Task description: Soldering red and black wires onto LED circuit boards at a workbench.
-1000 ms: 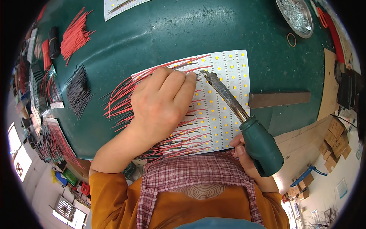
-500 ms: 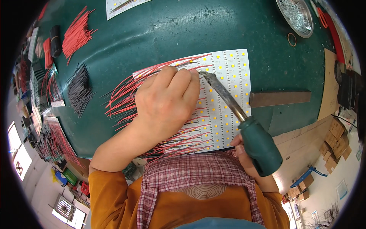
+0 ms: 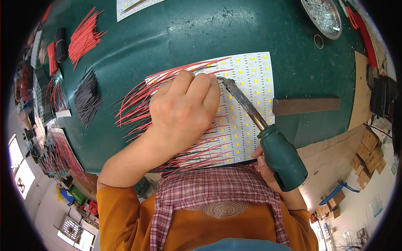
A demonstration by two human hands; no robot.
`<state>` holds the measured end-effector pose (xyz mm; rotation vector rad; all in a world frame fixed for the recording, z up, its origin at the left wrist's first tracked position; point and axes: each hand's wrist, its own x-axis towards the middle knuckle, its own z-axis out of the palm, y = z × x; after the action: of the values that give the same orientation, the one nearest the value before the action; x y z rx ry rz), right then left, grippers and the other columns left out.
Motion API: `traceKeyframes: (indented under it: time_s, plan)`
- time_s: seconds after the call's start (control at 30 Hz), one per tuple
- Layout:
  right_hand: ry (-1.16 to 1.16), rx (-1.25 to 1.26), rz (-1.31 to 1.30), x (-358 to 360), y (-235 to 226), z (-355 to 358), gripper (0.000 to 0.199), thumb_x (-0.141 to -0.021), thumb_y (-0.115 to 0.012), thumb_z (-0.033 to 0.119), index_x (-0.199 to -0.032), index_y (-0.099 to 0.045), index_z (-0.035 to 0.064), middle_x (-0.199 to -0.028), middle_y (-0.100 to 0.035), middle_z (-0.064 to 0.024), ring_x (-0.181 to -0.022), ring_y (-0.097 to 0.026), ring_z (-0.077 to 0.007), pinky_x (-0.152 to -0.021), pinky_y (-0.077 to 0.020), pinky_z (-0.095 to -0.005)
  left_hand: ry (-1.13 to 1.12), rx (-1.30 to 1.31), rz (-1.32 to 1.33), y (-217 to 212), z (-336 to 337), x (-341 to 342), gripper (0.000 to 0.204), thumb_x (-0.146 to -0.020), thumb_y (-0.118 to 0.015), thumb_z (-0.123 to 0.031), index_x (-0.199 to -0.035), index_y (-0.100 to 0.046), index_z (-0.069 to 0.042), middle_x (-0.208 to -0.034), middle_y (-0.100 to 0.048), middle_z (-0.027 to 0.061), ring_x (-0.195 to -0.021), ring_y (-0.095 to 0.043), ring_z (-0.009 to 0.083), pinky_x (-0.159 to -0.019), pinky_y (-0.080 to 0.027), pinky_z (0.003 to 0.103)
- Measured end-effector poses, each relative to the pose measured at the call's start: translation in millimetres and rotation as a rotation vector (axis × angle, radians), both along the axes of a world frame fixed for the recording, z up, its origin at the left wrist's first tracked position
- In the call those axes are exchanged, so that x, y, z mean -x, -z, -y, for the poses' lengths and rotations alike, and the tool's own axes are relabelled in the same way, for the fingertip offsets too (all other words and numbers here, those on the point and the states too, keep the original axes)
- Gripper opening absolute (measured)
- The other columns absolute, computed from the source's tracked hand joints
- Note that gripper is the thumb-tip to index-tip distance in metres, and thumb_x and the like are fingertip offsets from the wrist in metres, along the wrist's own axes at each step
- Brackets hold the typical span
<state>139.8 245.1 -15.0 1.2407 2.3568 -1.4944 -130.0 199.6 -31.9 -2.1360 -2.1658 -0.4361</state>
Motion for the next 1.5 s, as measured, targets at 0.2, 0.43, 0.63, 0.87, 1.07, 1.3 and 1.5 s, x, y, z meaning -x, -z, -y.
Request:
traceKeyframes:
  time_s: [0.2, 0.43, 0.63, 0.87, 1.07, 1.3, 1.5]
  plan:
    - [0.136, 0.029, -0.055, 8.4, -14.4, -8.6, 0.022, -0.077, -0.068, 0.007, -0.099, -0.067, 0.0092, -0.087, -0.069, -0.0034, -0.078, -0.066, -0.0225, -0.071, -0.0533, -0.0336, 0.016, -0.092, -0.052, 7.5, -6.8, 1.9, 0.021, -0.062, -0.061, -0.014, -0.081, -0.063, -0.005, -0.077, -0.051, 0.0013, -0.071, -0.054, 0.0158, -0.052, -0.044, 0.027]
    - [0.395, 0.340, -0.166, 15.2, -13.2, -7.0, 0.012, -0.082, -0.065, 0.002, -0.093, -0.067, 0.0066, -0.085, -0.068, -0.0059, -0.082, -0.065, -0.0217, -0.075, -0.0519, -0.0343, 0.002, -0.092, -0.080, 13.7, -5.6, 4.0, 0.018, -0.064, -0.062, -0.014, -0.081, -0.062, -0.007, -0.078, -0.052, 0.0016, -0.071, -0.055, 0.0166, -0.055, -0.046, 0.029]
    - [0.226, 0.129, -0.258, 13.6, -5.9, -7.6, 0.013, -0.084, -0.064, 0.001, -0.097, -0.065, 0.0043, -0.085, -0.067, -0.0060, -0.078, -0.065, -0.0195, -0.073, -0.0525, -0.0328, -0.024, -0.163, 0.079, 14.0, -9.7, 13.4, 0.018, -0.066, -0.063, -0.008, -0.084, -0.066, -0.005, -0.085, -0.059, 0.0042, -0.076, -0.059, 0.0208, -0.059, -0.049, 0.032]
    - [0.355, 0.257, -0.133, 2.7, -3.3, 8.7, 0.019, -0.081, -0.070, 0.007, -0.099, -0.067, 0.0084, -0.090, -0.069, -0.0063, -0.078, -0.067, -0.0197, -0.068, -0.0529, -0.0335, 0.002, -0.159, 0.219, 12.1, 8.0, 7.5, 0.028, -0.066, -0.064, -0.006, -0.093, -0.070, -0.003, -0.084, -0.060, 0.0047, -0.077, -0.060, 0.0222, -0.061, -0.050, 0.032]
    - [-0.002, -0.090, 0.061, -0.9, 0.4, 9.0, 0.025, -0.076, -0.074, 0.011, -0.100, -0.071, 0.0179, -0.092, -0.064, -0.0039, -0.073, -0.065, -0.0227, -0.061, -0.0513, -0.0356, -0.034, -0.084, 0.198, 12.5, 5.6, -0.5, 0.026, -0.068, -0.072, 0.001, -0.094, -0.070, -0.004, -0.082, -0.063, 0.0036, -0.075, -0.061, 0.0212, -0.063, -0.050, 0.032]
    - [0.015, -0.052, 0.052, -4.2, 2.1, 10.4, 0.028, -0.073, -0.074, 0.012, -0.099, -0.071, 0.0193, -0.091, -0.061, -0.0037, -0.073, -0.065, -0.0224, -0.059, -0.0508, -0.0359, -0.039, -0.095, 0.199, 11.9, 3.8, -0.3, 0.025, -0.068, -0.072, -0.001, -0.092, -0.071, -0.005, -0.079, -0.063, 0.0026, -0.074, -0.061, 0.0199, -0.062, -0.050, 0.031]
    - [-0.040, -0.009, -0.033, -5.3, 5.2, 6.0, 0.023, -0.080, -0.063, 0.007, -0.103, -0.063, 0.0083, -0.092, -0.060, -0.0047, -0.072, -0.058, -0.0151, -0.063, -0.0493, -0.0296, -0.030, -0.097, 0.163, 12.8, 4.5, 0.0, 0.024, -0.069, -0.072, -0.002, -0.092, -0.071, -0.007, -0.078, -0.062, 0.0018, -0.074, -0.061, 0.0192, -0.060, -0.050, 0.031]
